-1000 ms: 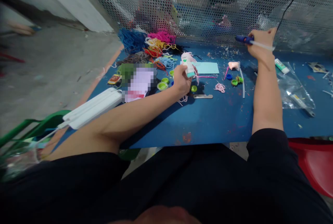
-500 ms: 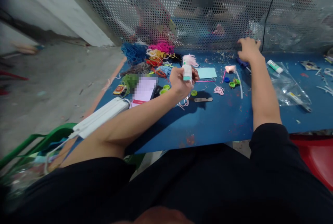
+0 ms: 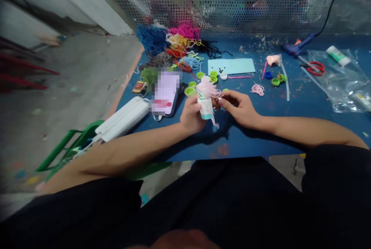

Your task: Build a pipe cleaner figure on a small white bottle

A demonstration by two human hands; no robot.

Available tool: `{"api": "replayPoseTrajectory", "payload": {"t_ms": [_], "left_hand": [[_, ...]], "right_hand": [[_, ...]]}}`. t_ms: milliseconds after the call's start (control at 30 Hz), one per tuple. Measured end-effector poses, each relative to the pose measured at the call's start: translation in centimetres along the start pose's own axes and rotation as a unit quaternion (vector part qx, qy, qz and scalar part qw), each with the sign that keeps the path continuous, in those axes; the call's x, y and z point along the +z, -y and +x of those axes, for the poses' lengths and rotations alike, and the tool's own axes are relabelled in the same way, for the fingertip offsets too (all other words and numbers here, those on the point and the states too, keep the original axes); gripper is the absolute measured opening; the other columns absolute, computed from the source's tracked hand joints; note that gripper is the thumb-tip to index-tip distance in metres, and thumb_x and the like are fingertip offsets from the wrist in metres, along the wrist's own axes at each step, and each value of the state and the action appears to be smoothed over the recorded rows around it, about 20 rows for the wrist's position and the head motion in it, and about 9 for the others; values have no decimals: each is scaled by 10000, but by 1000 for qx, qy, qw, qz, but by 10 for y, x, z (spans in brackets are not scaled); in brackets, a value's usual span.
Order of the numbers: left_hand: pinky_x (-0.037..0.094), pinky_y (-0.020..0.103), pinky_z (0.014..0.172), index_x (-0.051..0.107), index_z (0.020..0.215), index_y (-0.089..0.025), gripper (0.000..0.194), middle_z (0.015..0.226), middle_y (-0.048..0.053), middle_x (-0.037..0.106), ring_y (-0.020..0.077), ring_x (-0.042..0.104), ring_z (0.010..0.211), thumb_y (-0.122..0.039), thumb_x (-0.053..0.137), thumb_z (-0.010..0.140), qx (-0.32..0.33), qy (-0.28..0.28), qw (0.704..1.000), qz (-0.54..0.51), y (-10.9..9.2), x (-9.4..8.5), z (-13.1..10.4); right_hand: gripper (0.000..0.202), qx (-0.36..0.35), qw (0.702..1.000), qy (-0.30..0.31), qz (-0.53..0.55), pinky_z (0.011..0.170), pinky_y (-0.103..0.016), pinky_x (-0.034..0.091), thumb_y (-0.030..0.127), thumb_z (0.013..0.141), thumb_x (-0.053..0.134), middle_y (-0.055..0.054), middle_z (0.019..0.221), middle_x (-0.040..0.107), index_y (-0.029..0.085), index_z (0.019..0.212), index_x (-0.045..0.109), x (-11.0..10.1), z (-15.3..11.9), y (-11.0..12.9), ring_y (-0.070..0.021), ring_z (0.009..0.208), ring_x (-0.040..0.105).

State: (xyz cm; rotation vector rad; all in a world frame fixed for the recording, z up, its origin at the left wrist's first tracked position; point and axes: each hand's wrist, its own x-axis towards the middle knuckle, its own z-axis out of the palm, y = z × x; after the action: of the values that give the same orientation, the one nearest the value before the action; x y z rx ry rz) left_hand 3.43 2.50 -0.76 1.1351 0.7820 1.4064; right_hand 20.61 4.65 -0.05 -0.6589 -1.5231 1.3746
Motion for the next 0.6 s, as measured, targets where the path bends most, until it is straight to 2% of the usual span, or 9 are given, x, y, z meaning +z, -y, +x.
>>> {"api": "replayPoseTrajectory", "payload": {"t_ms": [100, 233, 367, 500, 600], "left_hand": [[526, 365, 542, 667, 687, -227, 513, 625, 61, 681, 271, 718, 689, -727, 775, 639, -60, 12, 998, 2, 1, -8, -4], [577, 408, 608, 706, 767, -246, 452, 702, 58, 725, 253, 704, 655, -692, 753, 717, -127, 33, 991, 8, -9, -10, -5], [594, 431, 630, 725, 770, -272, 391, 692, 46, 688, 240, 670, 635, -663, 734, 760, -152, 51, 987, 13, -17, -10, -9], [568, 412, 596, 736, 709, -266, 366, 692, 51, 684, 221, 645, 614, -629, 777, 736, -166, 21, 986, 11, -20, -10, -8], [563, 400, 589, 754, 704, -262, 336, 711, 49, 707, 215, 659, 620, -590, 822, 725, -160, 8, 987, 1, -20, -10, -8]], "right_hand": [[364, 21, 1000, -14, 7, 667, -283, 567, 541, 864, 889, -11, 859, 760, 221, 1005, 792, 1, -2, 0, -119, 670, 645], [242, 28, 999, -24, -3, 643, -293, 562, 454, 863, 904, -15, 833, 750, 231, 894, 817, 1, -3, 6, -124, 657, 633], [198, 51, 998, -29, 26, 583, -289, 556, 414, 867, 905, -12, 805, 737, 244, 870, 803, 1, -5, 9, -125, 625, 629], [221, 98, 995, -15, 30, 549, -270, 542, 419, 878, 894, -14, 797, 747, 233, 906, 777, -3, -3, 9, -133, 649, 655], [257, 122, 992, -8, 17, 530, -262, 519, 430, 873, 900, 0, 760, 736, 223, 896, 750, -5, -2, 9, -118, 599, 613]]}}
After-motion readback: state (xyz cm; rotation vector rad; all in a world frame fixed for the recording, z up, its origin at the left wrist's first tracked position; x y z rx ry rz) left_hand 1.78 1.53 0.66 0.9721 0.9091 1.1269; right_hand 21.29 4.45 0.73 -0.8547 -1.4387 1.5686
